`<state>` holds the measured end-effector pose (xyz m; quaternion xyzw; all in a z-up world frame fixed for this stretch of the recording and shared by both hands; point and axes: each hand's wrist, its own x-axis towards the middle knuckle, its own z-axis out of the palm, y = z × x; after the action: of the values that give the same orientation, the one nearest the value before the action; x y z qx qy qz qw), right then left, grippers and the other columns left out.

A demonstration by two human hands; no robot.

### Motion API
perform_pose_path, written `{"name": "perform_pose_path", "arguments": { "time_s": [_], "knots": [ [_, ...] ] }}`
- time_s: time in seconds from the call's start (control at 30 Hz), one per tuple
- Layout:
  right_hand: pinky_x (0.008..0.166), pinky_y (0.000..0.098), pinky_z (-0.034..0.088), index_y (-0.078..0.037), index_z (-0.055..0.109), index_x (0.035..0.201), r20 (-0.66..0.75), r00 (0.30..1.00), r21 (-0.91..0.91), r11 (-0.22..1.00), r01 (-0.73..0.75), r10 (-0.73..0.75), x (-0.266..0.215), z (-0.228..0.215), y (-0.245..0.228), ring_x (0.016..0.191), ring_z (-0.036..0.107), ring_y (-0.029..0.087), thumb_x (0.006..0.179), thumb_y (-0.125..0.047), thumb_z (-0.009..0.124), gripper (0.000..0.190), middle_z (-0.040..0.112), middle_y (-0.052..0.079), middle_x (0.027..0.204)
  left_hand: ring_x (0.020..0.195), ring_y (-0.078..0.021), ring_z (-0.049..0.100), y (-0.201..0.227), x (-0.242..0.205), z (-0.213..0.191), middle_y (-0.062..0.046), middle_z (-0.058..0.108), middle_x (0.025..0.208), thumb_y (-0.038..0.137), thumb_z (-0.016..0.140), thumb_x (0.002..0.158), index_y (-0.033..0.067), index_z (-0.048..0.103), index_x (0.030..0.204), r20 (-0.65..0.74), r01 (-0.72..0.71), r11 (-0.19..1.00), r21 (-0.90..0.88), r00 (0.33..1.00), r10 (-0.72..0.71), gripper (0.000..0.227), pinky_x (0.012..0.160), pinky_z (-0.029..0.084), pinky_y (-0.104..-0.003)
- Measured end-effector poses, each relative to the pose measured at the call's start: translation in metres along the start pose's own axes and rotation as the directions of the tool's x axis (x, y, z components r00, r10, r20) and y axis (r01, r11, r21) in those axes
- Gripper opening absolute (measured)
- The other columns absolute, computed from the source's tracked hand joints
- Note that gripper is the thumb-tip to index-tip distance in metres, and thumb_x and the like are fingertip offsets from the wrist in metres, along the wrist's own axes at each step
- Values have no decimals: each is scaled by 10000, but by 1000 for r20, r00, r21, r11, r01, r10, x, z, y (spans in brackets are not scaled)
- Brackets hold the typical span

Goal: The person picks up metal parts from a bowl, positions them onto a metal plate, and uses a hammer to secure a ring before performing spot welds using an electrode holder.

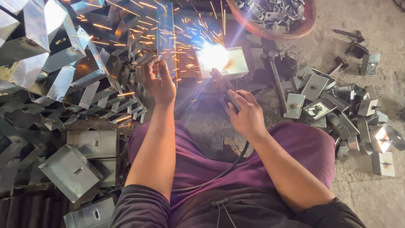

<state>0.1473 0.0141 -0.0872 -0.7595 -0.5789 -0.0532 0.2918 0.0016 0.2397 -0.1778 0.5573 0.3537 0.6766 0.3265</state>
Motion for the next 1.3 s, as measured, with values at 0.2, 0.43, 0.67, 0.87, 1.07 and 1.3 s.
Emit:
{"name": "perform_pose_path", "arguments": {
  "time_s": [0.2,0.43,0.67,0.87,1.07,1.3],
  "knots": [
    [880,395,577,-115,717,1294,1,999,7,999,-49,49,-1,-1,-1,1058,695,315,901,-130,733,394,680,139,1225,1022,-197,598,1,-2,-2,-81,640,1102,280,628,1078,52,652,1166,-2,-70,995,76,998,70,245,907,491,-354],
    [964,423,598,-83,620,1369,-284,958,241,970,40,31,1,-4,21,1176,705,307,1000,-97,730,385,693,128,1292,1141,-241,514,5,-7,-2,-129,498,1358,294,655,1058,61,531,1367,-1,-53,992,117,999,53,406,948,472,-379],
    [653,392,480,-109,543,1383,290,772,957,-179,-227,566,1,-80,118,716,584,249,934,-313,602,497,692,173,1029,1444,-287,507,-11,3,22,-108,503,1560,397,764,988,149,462,1537,413,0,991,136,909,-56,674,1265,446,-467],
    [607,359,397,-29,598,1174,307,571,949,-292,-121,761,-97,-139,196,679,531,226,975,-747,494,752,619,135,915,1458,-496,216,20,22,45,-224,231,1628,489,972,618,215,171,1598,784,-354,752,556,524,-332,1295,1048,245,-635],
    [709,407,451,-92,632,1056,196,459,980,-153,-130,867,-234,-146,311,745,564,240,970,-431,537,363,621,78,867,1389,-505,397,-3,33,55,-229,463,1517,389,960,544,137,180,1645,861,-367,827,425,447,-244,1373,1129,353,-554],
    [756,356,501,-68,655,821,482,197,849,-401,-343,853,-307,-100,303,715,627,221,926,-541,490,512,687,61,743,1329,-465,440,80,39,50,-322,450,1409,345,927,587,164,514,1541,803,-613,785,95,513,303,1056,1101,416,-591]
  ]
}}
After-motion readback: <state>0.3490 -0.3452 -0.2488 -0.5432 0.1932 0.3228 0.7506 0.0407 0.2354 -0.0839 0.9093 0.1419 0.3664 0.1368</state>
